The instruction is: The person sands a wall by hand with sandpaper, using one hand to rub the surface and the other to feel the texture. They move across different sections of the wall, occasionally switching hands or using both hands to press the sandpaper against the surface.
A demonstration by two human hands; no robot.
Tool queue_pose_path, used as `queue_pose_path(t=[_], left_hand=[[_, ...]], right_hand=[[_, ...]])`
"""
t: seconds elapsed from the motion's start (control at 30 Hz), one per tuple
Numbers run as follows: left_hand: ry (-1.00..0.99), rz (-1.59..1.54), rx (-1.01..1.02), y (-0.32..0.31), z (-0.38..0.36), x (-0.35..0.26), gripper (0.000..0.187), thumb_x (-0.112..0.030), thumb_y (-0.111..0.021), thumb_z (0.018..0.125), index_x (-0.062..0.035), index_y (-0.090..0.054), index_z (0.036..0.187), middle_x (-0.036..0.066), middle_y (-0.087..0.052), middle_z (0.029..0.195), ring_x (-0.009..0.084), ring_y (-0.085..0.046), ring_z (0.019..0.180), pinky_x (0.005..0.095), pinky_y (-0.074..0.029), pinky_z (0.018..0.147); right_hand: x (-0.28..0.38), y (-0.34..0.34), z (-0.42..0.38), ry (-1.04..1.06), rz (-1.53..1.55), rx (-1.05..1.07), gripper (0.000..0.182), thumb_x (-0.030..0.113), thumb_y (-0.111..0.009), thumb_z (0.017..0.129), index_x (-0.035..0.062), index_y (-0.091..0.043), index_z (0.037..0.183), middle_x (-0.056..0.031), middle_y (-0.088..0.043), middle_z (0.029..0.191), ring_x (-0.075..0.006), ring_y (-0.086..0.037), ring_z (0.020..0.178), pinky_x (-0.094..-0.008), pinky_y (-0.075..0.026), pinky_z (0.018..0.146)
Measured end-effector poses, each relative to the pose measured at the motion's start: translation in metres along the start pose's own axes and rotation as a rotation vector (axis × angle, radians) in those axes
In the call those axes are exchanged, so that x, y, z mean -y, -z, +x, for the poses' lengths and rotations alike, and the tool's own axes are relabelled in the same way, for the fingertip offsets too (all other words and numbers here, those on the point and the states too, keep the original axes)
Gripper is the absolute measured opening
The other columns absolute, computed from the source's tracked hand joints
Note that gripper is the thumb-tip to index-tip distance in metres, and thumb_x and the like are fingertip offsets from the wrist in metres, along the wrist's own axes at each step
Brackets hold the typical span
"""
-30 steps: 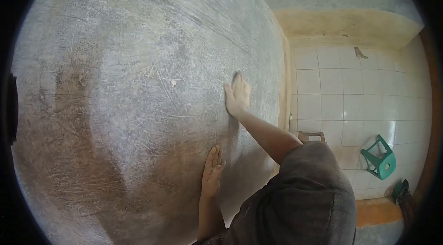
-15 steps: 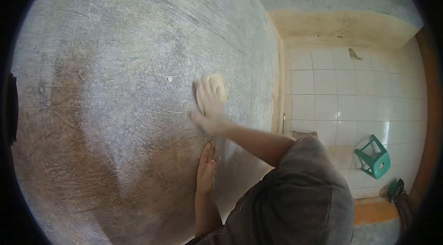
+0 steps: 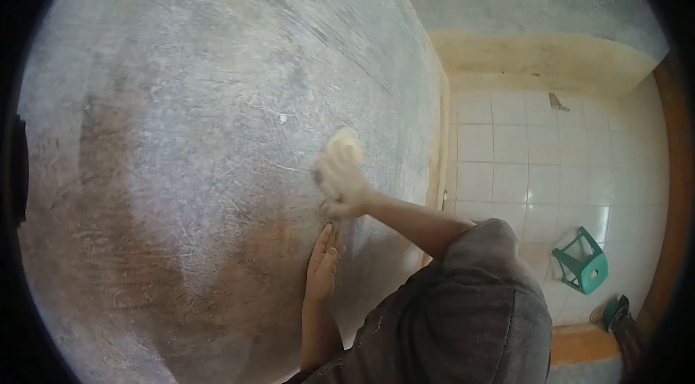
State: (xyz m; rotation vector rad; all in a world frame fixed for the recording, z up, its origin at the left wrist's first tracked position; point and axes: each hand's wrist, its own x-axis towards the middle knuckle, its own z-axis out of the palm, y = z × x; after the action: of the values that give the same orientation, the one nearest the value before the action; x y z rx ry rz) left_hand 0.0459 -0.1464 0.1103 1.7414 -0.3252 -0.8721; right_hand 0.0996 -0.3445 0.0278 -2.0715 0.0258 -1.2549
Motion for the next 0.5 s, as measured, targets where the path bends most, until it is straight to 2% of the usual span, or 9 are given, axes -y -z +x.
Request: queue_pose_path(t=[0.07, 0.17, 0.27, 0.3, 0.37, 0.4, 0.43, 0.47, 0.5], left_hand=[[-0.028, 0.011, 0.005, 0.007, -0.008, 0.004, 0.060, -0.011, -0.041, 0.101, 0.0005, -0.019, 0.156, 0.016, -0.021, 0.163, 0.0310, -0.019, 0.151, 0.0458, -0.019, 0.120], [-0.061, -0.100, -0.008, 0.006, -0.015, 0.008, 0.059, 0.000, -0.042, 0.099, 0.0026, -0.021, 0.154, 0.016, -0.023, 0.162, 0.0259, -0.020, 0.151, 0.0348, -0.017, 0.119], [-0.051, -0.038, -0.043, 0.005, -0.025, 0.006, 0.059, -0.013, -0.042, 0.102, -0.0012, -0.021, 0.156, 0.016, -0.023, 0.163, 0.0309, -0.021, 0.150, 0.0457, -0.020, 0.120], [-0.057, -0.041, -0.043, 0.006, -0.023, 0.007, 0.059, -0.013, -0.042, 0.102, -0.0015, -0.021, 0.155, 0.016, -0.023, 0.162, 0.0307, -0.021, 0.150, 0.0456, -0.020, 0.120], [-0.079, -0.057, -0.053, 0.011, -0.030, 0.011, 0.058, -0.013, -0.042, 0.102, -0.0020, -0.022, 0.155, 0.016, -0.025, 0.162, 0.0305, -0.021, 0.150, 0.0454, -0.021, 0.119], [-0.105, -0.098, -0.063, 0.011, -0.035, 0.010, 0.058, -0.009, -0.043, 0.101, -0.0006, -0.023, 0.155, 0.016, -0.025, 0.162, 0.0295, -0.022, 0.150, 0.0426, -0.020, 0.119], [-0.134, -0.139, -0.075, 0.013, -0.048, 0.005, 0.059, -0.005, -0.044, 0.100, 0.0008, -0.023, 0.154, 0.016, -0.025, 0.162, 0.0285, -0.023, 0.150, 0.0399, -0.020, 0.119], [-0.153, -0.180, -0.086, 0.013, -0.056, 0.005, 0.060, -0.001, -0.045, 0.098, 0.0022, -0.023, 0.154, 0.016, -0.026, 0.161, 0.0275, -0.023, 0.150, 0.0372, -0.019, 0.119], [-0.166, -0.155, -0.098, 0.013, -0.064, 0.006, 0.060, -0.001, -0.046, 0.098, 0.0021, -0.023, 0.154, 0.016, -0.026, 0.161, 0.0278, -0.023, 0.150, 0.0376, -0.019, 0.119]], right_hand=[[-0.010, 0.003, 0.031, -0.197, 0.147, -0.052, 0.087, 0.069, -0.033, 0.090, -0.0057, -0.038, 0.134, -0.0263, -0.040, 0.134, -0.0425, -0.035, 0.127, -0.0592, -0.025, 0.109], [-0.014, 0.016, 0.068, -0.517, 0.356, -0.116, 0.092, 0.074, -0.032, 0.089, -0.0057, -0.039, 0.135, -0.0274, -0.039, 0.139, -0.0422, -0.032, 0.135, -0.0605, -0.021, 0.111], [0.035, 0.026, 0.082, -0.056, 0.273, 0.029, 0.082, 0.069, -0.037, 0.091, -0.0039, -0.043, 0.128, -0.0257, -0.042, 0.131, -0.0416, -0.036, 0.128, -0.0593, -0.021, 0.109], [0.047, 0.025, 0.065, 0.118, 0.153, 0.042, 0.080, 0.067, -0.038, 0.091, -0.0040, -0.044, 0.127, -0.0255, -0.042, 0.129, -0.0414, -0.037, 0.126, -0.0589, -0.022, 0.109], [0.041, 0.021, 0.043, 0.188, 0.115, 0.117, 0.080, 0.065, -0.041, 0.091, -0.0037, -0.041, 0.133, -0.0269, -0.037, 0.135, -0.0430, -0.031, 0.131, -0.0601, -0.018, 0.110], [0.015, 0.007, 0.032, 0.086, 0.197, 0.180, 0.084, 0.064, -0.044, 0.090, -0.0034, -0.037, 0.139, -0.0286, -0.032, 0.144, -0.0448, -0.024, 0.138, -0.0617, -0.013, 0.113], [0.012, 0.002, 0.042, -0.027, 0.256, 0.143, 0.086, 0.063, -0.046, 0.089, -0.0022, -0.035, 0.144, -0.0292, -0.027, 0.150, -0.0458, -0.017, 0.143, -0.0627, -0.009, 0.114], [0.010, -0.003, 0.052, -0.137, 0.319, 0.098, 0.089, 0.062, -0.049, 0.087, -0.0010, -0.032, 0.148, -0.0298, -0.023, 0.155, -0.0467, -0.011, 0.147, -0.0638, -0.005, 0.115], [0.022, -0.002, 0.078, -0.263, 0.356, -0.048, 0.091, 0.060, -0.052, 0.086, 0.0009, -0.029, 0.151, -0.0293, -0.018, 0.158, -0.0468, -0.005, 0.149, -0.0644, -0.002, 0.116]])
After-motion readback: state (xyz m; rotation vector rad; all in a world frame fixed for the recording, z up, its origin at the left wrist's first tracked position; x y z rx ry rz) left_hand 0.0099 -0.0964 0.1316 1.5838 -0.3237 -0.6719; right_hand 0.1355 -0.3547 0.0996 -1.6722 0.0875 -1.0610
